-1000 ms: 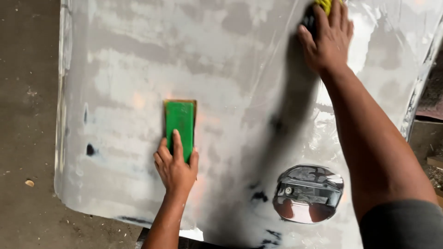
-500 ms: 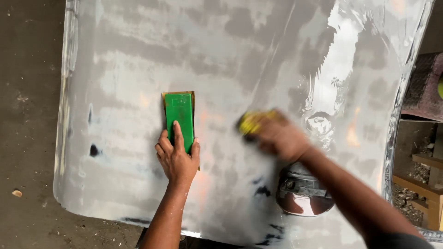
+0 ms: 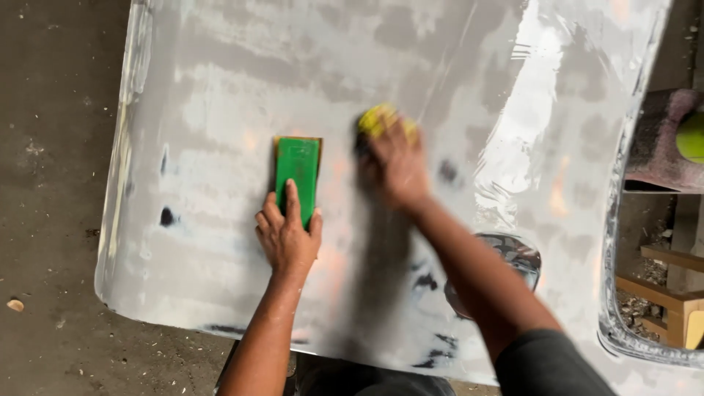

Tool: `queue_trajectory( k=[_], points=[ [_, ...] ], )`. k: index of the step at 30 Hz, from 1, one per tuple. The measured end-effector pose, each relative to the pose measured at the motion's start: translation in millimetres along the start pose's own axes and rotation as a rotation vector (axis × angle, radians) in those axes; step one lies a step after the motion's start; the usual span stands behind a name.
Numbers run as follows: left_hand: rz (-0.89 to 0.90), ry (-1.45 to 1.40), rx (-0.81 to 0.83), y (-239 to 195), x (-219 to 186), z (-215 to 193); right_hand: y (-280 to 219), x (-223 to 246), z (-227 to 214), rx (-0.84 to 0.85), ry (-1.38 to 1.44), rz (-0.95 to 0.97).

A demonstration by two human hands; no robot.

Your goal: The person sands a large, flat, metallic car part using a green sanding block and a yellow cloth. They repeatedly wipe the surface with the cloth and sand it with the block, occasionally dipping the cloth into a green bucket of water to clean the area.

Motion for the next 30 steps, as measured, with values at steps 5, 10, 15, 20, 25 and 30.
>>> queue_trajectory(
  k=[5,10,15,20,25,30],
  points=[
    [-0.083,0.063,-0.029,-31,39,-9,-96,120,-26,0.197,0.127,-0.159],
    [-0.152,0.059,-0.029,-78,45,-8,-174,81,-32,0.330,0.205,-0.477],
    [-0.006,-0.029,0.029,-152,-10,19,-173,-82,-52,0.085,0.033,0.207],
    [0.069,-0.101,0.093,-233,-116,37,-181,-64,-63,-0.060,0.058,0.272],
    [0.099,-0.090,0.137,-294,-100,30,-244,15,-62,-0.005,0.108,0.076],
    [-0.322,0.032,0.277,-334,-5,3,-308,67,-52,0.055,0.086,-0.153]
  ],
)
Point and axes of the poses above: each hand's wrist, its own y-axis towards the middle knuckle, its own z-axis out of the palm, x = y × z, the point moved 4 cm from there along y, towards the middle knuckle, and after that the axes turned 6 degrees about -y, right-handed, at the moved point
